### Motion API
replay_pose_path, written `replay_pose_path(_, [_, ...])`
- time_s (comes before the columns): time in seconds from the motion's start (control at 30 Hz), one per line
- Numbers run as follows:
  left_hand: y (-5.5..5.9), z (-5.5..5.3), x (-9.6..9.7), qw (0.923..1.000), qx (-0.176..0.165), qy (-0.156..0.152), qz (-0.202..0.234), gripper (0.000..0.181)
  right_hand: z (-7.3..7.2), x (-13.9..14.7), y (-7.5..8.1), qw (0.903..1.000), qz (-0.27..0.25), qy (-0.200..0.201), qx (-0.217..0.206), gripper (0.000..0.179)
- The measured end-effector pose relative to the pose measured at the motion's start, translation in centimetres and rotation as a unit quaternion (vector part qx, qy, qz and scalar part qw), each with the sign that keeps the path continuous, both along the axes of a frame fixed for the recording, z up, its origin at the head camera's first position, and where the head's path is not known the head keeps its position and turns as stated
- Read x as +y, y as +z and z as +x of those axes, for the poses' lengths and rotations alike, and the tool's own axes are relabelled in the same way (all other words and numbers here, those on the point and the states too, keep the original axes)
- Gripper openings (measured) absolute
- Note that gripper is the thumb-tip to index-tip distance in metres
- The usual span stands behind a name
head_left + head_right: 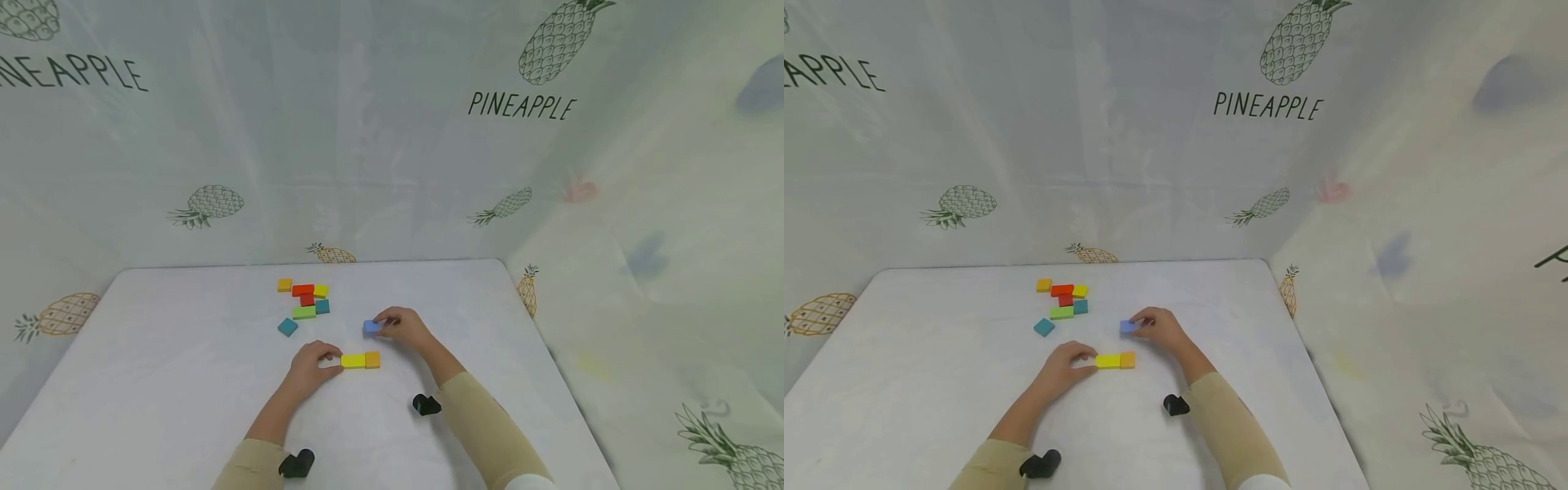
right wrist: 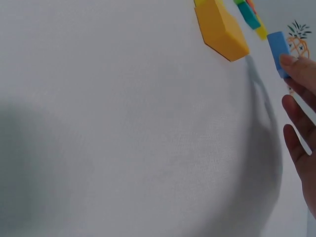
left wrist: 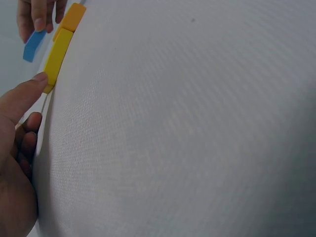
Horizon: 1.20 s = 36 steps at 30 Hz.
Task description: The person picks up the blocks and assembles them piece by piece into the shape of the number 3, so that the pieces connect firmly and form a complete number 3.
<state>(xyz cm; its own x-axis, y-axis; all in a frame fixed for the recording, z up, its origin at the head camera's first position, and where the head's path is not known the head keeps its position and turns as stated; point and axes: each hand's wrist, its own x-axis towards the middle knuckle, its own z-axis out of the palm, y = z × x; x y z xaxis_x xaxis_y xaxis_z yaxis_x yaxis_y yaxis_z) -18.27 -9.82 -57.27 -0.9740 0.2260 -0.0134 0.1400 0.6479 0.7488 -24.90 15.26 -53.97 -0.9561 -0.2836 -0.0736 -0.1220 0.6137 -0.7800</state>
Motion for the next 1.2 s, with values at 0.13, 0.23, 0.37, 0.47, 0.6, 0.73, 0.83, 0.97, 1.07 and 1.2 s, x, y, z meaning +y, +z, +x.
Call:
replay_pose_path(0.13, [-0.1,0.0,0.0,1.0,-0.004,0.002,-0.001,0.023,0.5,0.6,-0.6,0.9999,-0.004,0.0,0.012,0.02])
replay_pose_path(0.23, [-0.1,0.0,0.0,1.0,-0.006,0.004,0.0,0.023,0.9,0.9,-1.0,0.9997,-0.006,0.004,0.021,0.02])
replay_pose_path(0.37, [-0.1,0.1,0.0,1.0,-0.004,0.007,-0.001,0.023,1.4,1.1,-1.5,0.9996,-0.014,0.005,0.024,0.021])
replay_pose_path(0.47, [-0.2,0.1,0.0,1.0,-0.003,0.008,-0.004,0.024,1.8,1.2,-1.6,0.9995,-0.025,0.0,0.018,0.02])
replay_pose_path(0.6, [-0.2,0.0,0.0,1.0,-0.004,0.007,-0.002,0.023,2.1,1.5,-2.0,0.9992,-0.036,0.001,0.016,0.018])
replay_pose_path(0.73, [-0.1,0.0,0.1,1.0,-0.003,0.006,-0.005,0.023,2.2,1.8,-2.7,0.9987,-0.042,0.008,0.026,0.017])
replay_pose_path(0.83, [-0.1,-0.1,0.1,1.0,-0.002,0.004,-0.002,0.023,2.2,2.1,-3.1,0.9984,-0.045,0.009,0.034,0.018])
replay_pose_path(0.97, [0.0,-0.1,0.2,1.0,-0.002,0.0,0.002,0.023,2.3,2.3,-3.3,0.9976,-0.055,0.012,0.04,0.018])
replay_pose_path(1.07, [0.0,-0.1,0.2,1.0,-0.003,0.0,-0.002,0.023,2.4,2.3,-3.2,0.9971,-0.059,0.017,0.044,0.018])
replay_pose_path(1.2, [0.0,-0.1,0.0,0.9999,-0.006,0.004,-0.01,0.023,2.4,2.0,-3.3,0.9968,-0.061,0.021,0.048,0.017])
